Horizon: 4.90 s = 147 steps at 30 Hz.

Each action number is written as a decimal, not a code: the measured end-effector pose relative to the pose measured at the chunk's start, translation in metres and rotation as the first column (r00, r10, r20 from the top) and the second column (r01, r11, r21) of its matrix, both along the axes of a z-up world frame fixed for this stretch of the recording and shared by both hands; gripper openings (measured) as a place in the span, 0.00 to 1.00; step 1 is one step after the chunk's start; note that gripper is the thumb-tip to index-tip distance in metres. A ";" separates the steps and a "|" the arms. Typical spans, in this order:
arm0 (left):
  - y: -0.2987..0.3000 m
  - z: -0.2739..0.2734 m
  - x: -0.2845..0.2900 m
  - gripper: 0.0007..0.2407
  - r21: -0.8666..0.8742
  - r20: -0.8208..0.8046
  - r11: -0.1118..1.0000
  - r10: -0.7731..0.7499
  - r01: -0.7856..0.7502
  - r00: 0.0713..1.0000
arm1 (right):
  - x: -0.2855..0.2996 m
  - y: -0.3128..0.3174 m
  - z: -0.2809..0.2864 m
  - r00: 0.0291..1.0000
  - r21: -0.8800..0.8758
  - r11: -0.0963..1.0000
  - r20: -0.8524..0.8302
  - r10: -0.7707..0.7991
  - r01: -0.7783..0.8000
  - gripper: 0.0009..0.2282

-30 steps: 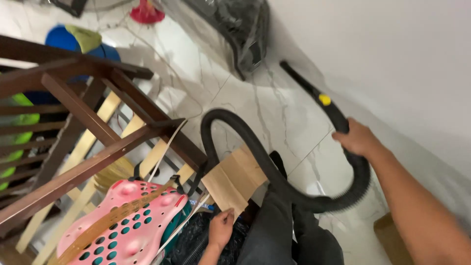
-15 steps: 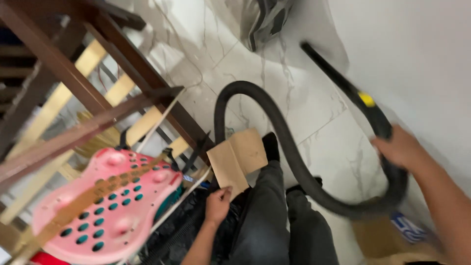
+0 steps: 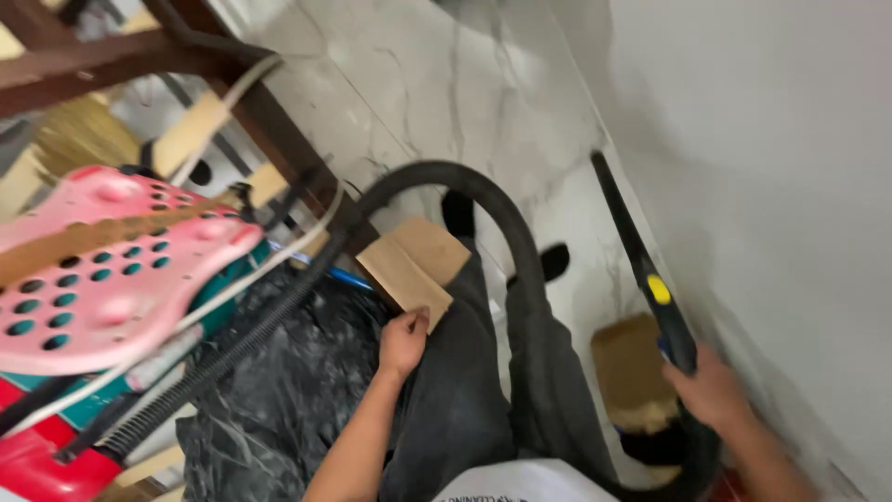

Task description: Vacuuming the floor and around furniture in a cluttered room.

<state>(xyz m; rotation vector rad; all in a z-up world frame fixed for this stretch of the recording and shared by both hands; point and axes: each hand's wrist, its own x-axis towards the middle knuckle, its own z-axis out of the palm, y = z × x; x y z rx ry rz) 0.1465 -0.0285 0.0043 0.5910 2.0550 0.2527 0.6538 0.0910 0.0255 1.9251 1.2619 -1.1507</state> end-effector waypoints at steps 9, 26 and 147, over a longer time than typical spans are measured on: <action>0.020 -0.042 0.112 0.12 0.028 0.074 0.992 0.117 -0.119 0.990 | -0.025 0.038 0.034 0.943 -0.034 0.962 -0.192 -0.273 0.272 0.18; 0.045 -0.055 0.207 0.13 0.128 0.232 0.964 0.199 -0.233 0.952 | -0.051 0.112 0.045 0.995 0.005 1.000 -0.095 0.012 -0.012 0.19; 0.069 -0.066 -0.061 0.15 -0.104 0.176 0.991 0.095 -0.078 0.980 | -0.191 0.154 -0.068 0.993 -0.339 0.936 0.043 0.110 -0.089 0.29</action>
